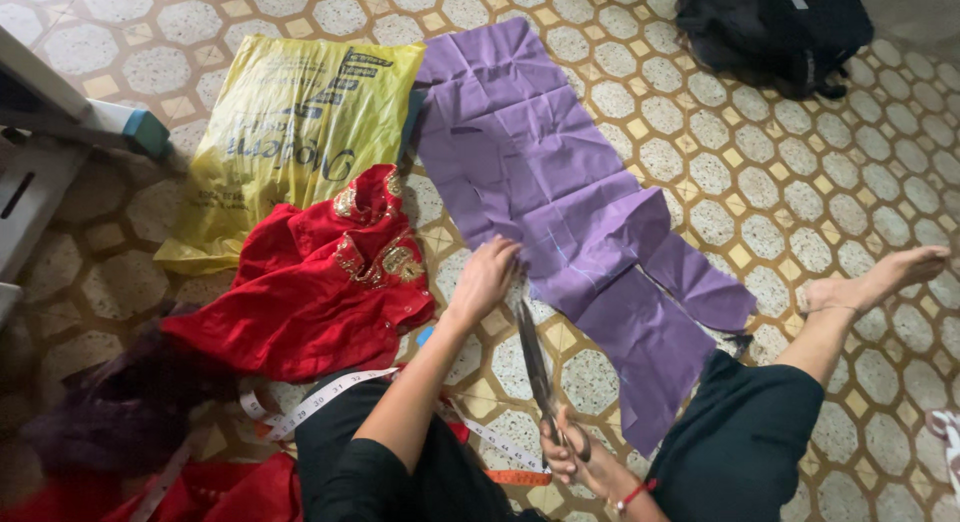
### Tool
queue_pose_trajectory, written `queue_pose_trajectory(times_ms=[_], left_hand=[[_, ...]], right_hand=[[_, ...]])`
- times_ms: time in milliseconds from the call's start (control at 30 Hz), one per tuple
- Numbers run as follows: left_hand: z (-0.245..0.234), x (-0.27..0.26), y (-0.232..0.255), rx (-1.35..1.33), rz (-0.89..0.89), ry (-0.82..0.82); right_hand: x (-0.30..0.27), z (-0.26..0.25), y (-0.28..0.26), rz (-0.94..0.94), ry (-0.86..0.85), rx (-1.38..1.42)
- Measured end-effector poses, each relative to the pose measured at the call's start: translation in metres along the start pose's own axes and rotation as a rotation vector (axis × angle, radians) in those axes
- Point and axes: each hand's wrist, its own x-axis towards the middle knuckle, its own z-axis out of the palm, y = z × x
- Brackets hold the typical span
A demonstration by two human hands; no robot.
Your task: The person uses scissors to cut pieces out of a purple fabric laid on the floor. The person marks the fabric with a piece of chalk, then cuts along the lines to separate a shaped piece.
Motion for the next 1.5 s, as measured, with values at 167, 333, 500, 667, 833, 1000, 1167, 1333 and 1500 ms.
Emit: queue_pose_trajectory(times_ms=[167, 333, 500, 667, 833, 1000, 1167, 1333, 1500], left_hand=[[0.033, -0.008, 0.0, 0.06, 0.186, -0.116], [0.097, -0.005, 0.011, 0.178, 0.186, -0.083], [0.129, -0.008, 0.052, 0.262, 0.076, -0.44], [0.113, -0.04, 0.042, 0.48, 0.012, -0.546], [0.086, -0.053, 0.056, 0.53, -0.07, -0.63], [0.103, -0.026, 0.062, 0.537, -0.051, -0.484], [0.17, 0.035, 0.049, 0.335, 0.227, -0.322], [0.207, 0.059, 0.078, 0.396, -0.101, -0.26], [0.209, 0.015, 0.09, 0.606, -0.359, -0.236]], right_hand=[[-0.023, -0.035, 0.041, -0.051, -0.025, 0.153], [-0.041, -0.077, 0.072, -0.167, -0.042, 0.176], [-0.066, -0.086, 0.078, -0.231, 0.011, 0.272], [-0.082, -0.104, 0.087, -0.305, 0.046, 0.24], [-0.086, -0.132, 0.071, -0.39, 0.095, 0.235], [-0.093, -0.147, 0.021, -0.6, 0.134, 0.351], [-0.076, -0.164, -0.019, -0.746, 0.04, 0.437], [-0.076, -0.17, -0.011, -0.739, 0.178, 0.393], [-0.077, -0.181, -0.004, -0.717, 0.138, 0.455]])
